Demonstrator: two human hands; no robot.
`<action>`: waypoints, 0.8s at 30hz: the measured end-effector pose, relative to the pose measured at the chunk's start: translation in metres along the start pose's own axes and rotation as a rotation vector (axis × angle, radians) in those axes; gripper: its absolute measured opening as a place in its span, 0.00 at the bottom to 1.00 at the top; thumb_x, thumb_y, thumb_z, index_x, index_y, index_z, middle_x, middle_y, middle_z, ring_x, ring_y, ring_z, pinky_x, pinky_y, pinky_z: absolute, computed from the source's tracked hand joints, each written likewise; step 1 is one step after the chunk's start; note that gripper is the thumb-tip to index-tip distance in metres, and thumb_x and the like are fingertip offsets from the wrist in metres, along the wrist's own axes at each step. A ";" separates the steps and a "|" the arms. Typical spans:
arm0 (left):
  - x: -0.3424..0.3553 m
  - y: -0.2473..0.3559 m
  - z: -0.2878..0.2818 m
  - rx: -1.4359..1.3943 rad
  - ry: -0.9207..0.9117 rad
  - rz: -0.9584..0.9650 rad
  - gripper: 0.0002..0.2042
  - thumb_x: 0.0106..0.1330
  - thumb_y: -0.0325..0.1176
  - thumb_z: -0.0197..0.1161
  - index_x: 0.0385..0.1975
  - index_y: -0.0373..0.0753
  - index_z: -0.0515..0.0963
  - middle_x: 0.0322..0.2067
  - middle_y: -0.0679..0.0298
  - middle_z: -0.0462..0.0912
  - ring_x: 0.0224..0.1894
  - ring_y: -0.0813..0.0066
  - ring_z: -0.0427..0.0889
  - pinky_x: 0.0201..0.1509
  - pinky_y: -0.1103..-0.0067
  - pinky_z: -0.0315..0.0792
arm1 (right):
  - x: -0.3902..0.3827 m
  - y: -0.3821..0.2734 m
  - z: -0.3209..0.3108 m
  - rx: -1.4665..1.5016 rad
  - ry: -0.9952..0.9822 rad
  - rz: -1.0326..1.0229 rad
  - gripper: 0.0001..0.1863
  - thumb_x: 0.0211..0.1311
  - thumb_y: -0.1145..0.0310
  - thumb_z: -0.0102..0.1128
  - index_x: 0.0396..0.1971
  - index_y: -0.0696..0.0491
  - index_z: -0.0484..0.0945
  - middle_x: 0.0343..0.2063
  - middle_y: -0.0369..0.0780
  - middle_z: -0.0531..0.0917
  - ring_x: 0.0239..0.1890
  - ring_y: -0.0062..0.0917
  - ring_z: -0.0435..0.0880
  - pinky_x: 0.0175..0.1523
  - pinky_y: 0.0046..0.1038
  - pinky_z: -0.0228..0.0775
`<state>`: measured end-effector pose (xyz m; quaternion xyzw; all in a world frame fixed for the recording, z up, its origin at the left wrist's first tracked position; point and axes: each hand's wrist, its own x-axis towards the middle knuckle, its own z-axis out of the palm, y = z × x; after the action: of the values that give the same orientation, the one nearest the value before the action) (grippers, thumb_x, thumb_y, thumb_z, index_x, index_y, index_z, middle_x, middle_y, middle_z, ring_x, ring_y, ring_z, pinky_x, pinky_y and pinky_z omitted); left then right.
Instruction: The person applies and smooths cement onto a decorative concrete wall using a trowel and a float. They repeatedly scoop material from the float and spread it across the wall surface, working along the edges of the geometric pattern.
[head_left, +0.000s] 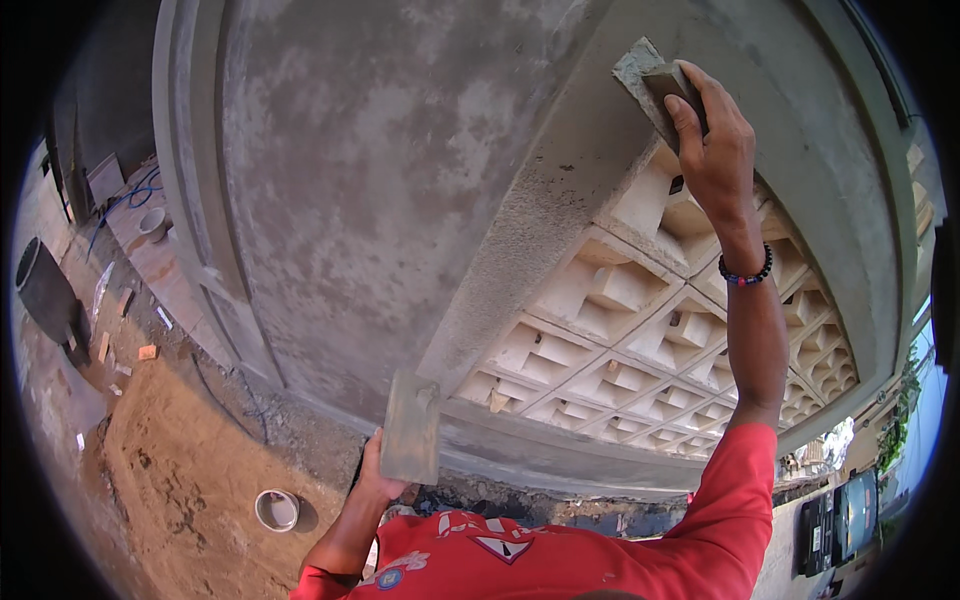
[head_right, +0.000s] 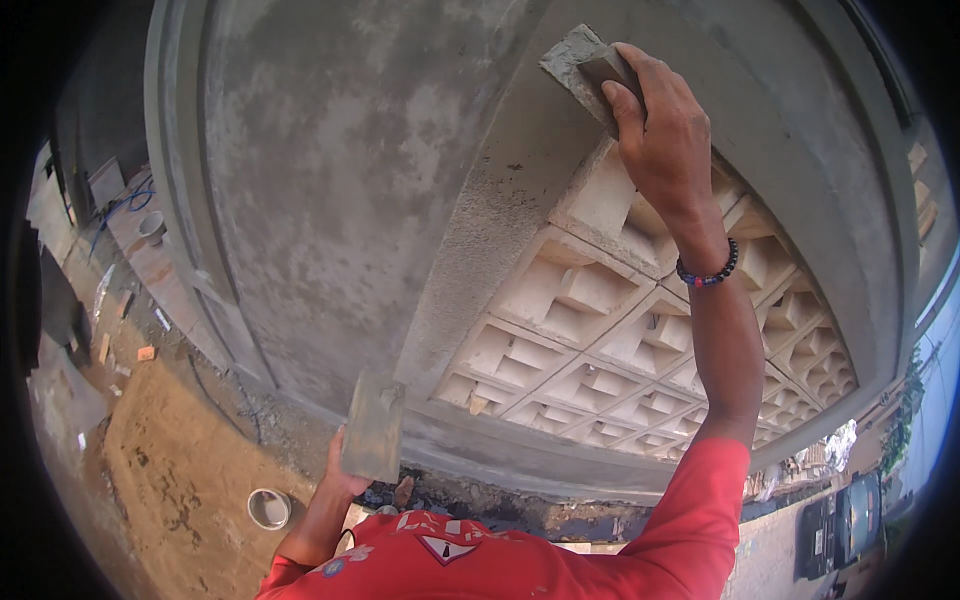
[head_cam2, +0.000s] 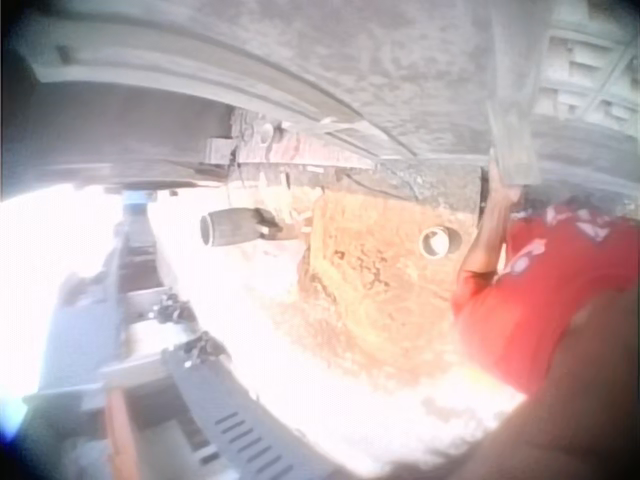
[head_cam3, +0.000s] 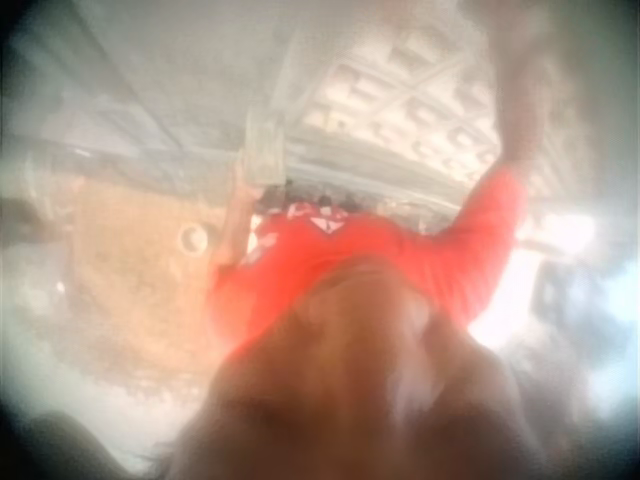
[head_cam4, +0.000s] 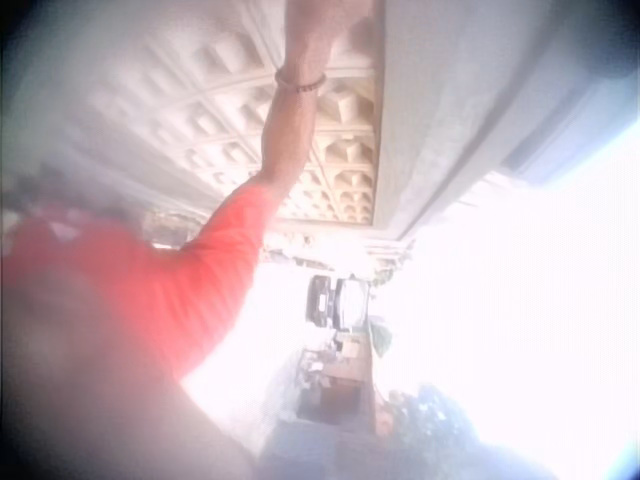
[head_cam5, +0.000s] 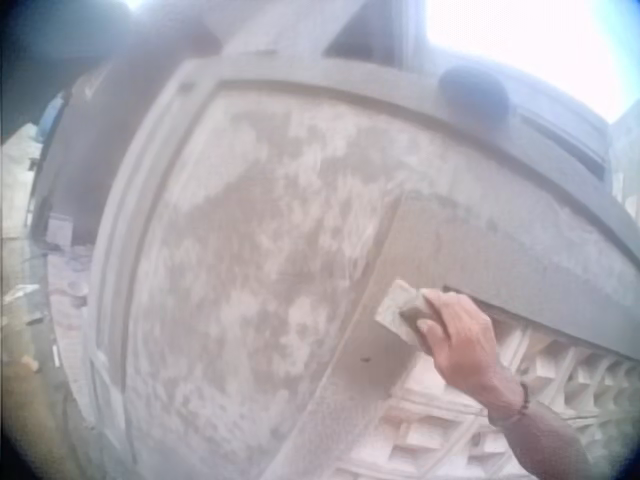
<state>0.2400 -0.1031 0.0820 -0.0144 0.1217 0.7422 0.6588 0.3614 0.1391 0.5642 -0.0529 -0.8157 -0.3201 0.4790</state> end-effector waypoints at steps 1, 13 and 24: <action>0.000 0.000 0.000 -0.006 -0.011 -0.003 0.27 0.64 0.54 0.48 0.56 0.40 0.70 0.51 0.59 0.77 0.52 0.62 0.76 0.57 0.64 0.70 | 0.018 0.015 -0.006 -0.030 0.045 0.003 0.17 0.61 0.69 0.56 0.50 0.54 0.73 0.36 0.45 0.79 0.40 0.40 0.77 0.44 0.35 0.69; 0.000 -0.004 0.005 -0.056 0.016 -0.041 0.26 0.70 0.49 0.35 0.55 0.38 0.70 0.50 0.59 0.77 0.52 0.62 0.76 0.57 0.64 0.69 | -0.099 -0.066 0.052 0.112 -0.490 -0.118 0.20 0.56 0.73 0.59 0.50 0.57 0.70 0.30 0.41 0.75 0.35 0.34 0.74 0.37 0.32 0.70; -0.003 0.002 -0.004 -0.097 -0.007 0.000 0.24 0.69 0.48 0.37 0.54 0.39 0.71 0.48 0.60 0.78 0.50 0.63 0.78 0.54 0.66 0.71 | 0.069 0.017 0.002 -0.110 -0.006 0.015 0.17 0.63 0.67 0.56 0.52 0.54 0.74 0.44 0.46 0.80 0.46 0.41 0.78 0.50 0.31 0.70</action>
<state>0.2381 -0.1071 0.0790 -0.0437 0.0834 0.7473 0.6578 0.3297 0.1386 0.6276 -0.0865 -0.7979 -0.3607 0.4752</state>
